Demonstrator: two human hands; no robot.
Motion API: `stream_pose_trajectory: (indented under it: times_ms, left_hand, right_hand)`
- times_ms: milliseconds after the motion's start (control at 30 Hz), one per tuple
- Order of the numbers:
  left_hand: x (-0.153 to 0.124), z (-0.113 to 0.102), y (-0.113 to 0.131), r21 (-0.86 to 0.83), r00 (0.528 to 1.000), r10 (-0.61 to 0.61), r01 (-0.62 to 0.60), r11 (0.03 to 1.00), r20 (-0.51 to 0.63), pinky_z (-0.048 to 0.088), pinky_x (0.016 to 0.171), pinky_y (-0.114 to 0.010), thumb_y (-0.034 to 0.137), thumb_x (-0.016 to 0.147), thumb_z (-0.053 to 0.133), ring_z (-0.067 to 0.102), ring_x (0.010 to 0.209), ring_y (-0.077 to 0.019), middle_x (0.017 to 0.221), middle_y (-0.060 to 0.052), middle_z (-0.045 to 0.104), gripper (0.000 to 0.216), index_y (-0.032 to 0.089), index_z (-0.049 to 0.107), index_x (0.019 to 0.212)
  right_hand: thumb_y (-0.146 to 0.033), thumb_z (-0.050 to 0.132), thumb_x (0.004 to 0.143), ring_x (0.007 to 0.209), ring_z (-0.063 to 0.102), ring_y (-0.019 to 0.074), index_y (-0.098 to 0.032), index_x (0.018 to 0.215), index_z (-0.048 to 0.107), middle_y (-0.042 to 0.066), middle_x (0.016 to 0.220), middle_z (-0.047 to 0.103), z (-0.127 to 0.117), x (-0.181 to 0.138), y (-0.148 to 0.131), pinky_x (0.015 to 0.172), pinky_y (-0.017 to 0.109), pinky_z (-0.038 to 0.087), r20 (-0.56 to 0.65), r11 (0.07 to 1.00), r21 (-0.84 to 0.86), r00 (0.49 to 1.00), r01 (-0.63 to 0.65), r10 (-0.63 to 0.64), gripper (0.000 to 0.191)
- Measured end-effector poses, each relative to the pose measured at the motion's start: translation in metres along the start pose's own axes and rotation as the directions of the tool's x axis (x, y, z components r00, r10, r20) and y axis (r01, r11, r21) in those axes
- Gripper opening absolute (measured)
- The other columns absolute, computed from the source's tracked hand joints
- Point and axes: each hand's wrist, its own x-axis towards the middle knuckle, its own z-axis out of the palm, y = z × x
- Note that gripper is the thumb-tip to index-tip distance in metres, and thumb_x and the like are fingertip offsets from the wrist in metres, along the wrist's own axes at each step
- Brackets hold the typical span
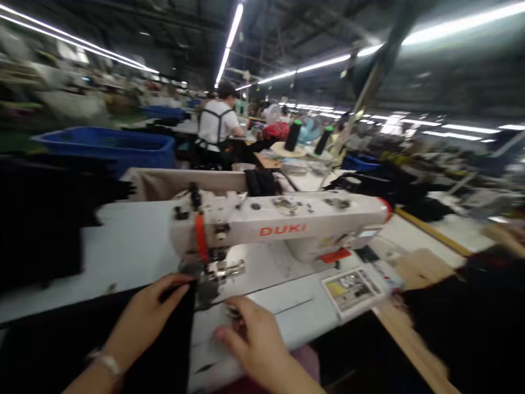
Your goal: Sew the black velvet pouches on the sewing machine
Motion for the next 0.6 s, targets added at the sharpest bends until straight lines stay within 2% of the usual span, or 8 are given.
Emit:
stream_pose_trajectory:
  times_ms: [67,167,367,600]
  left_hand:
    - [-0.013,-0.012,-0.012,0.001,0.999,-0.045,0.045,0.999,0.021,0.049,0.095,-0.041,0.037,0.091,0.057,0.065,0.100,-0.0244,0.103,-0.001,0.072,0.020,0.024,0.069,0.101]
    - [-0.012,-0.011,-0.013,-0.016,0.998,-0.060,0.061,0.998,0.026,0.048,0.095,-0.033,0.030,0.093,0.052,0.065,0.102,-0.0202,0.105,-0.001,0.071,0.020,0.023,0.068,0.103]
    - [-0.011,-0.010,-0.001,-0.098,0.999,-0.037,0.040,0.994,0.034,0.046,0.095,-0.031,0.022,0.093,0.049,0.064,0.101,-0.0185,0.104,0.000,0.071,0.020,0.022,0.067,0.102]
    - [-0.014,-0.013,-0.002,-0.142,0.998,-0.046,0.051,0.988,0.042,0.046,0.095,-0.030,0.021,0.093,0.049,0.063,0.101,-0.0185,0.105,0.000,0.070,0.021,0.023,0.067,0.103]
  right_hand:
    - [-0.029,0.053,0.098,0.104,0.060,0.0229,-0.026,0.135,0.051,0.006,0.116,0.063,0.003,0.002,0.005,0.092,0.038,0.050,0.031,0.995,0.010,0.995,0.099,-0.099,0.037]
    - [-0.026,0.041,0.101,0.106,0.058,0.0229,-0.028,0.142,0.043,0.007,0.117,0.060,0.004,0.006,0.011,0.092,0.039,0.049,0.101,0.982,-0.013,0.977,0.190,-0.187,0.041]
    - [-0.027,0.049,0.096,0.097,0.060,0.0218,-0.024,0.119,0.052,0.005,0.108,0.063,0.020,0.014,0.006,0.083,0.034,0.048,0.010,0.992,0.020,0.992,0.127,-0.127,0.022]
    - [-0.029,0.052,0.095,0.081,0.059,0.0182,-0.025,0.108,0.054,0.000,0.091,0.062,0.025,0.028,0.002,0.071,0.029,0.044,-0.009,0.993,0.102,0.998,0.058,-0.058,0.014]
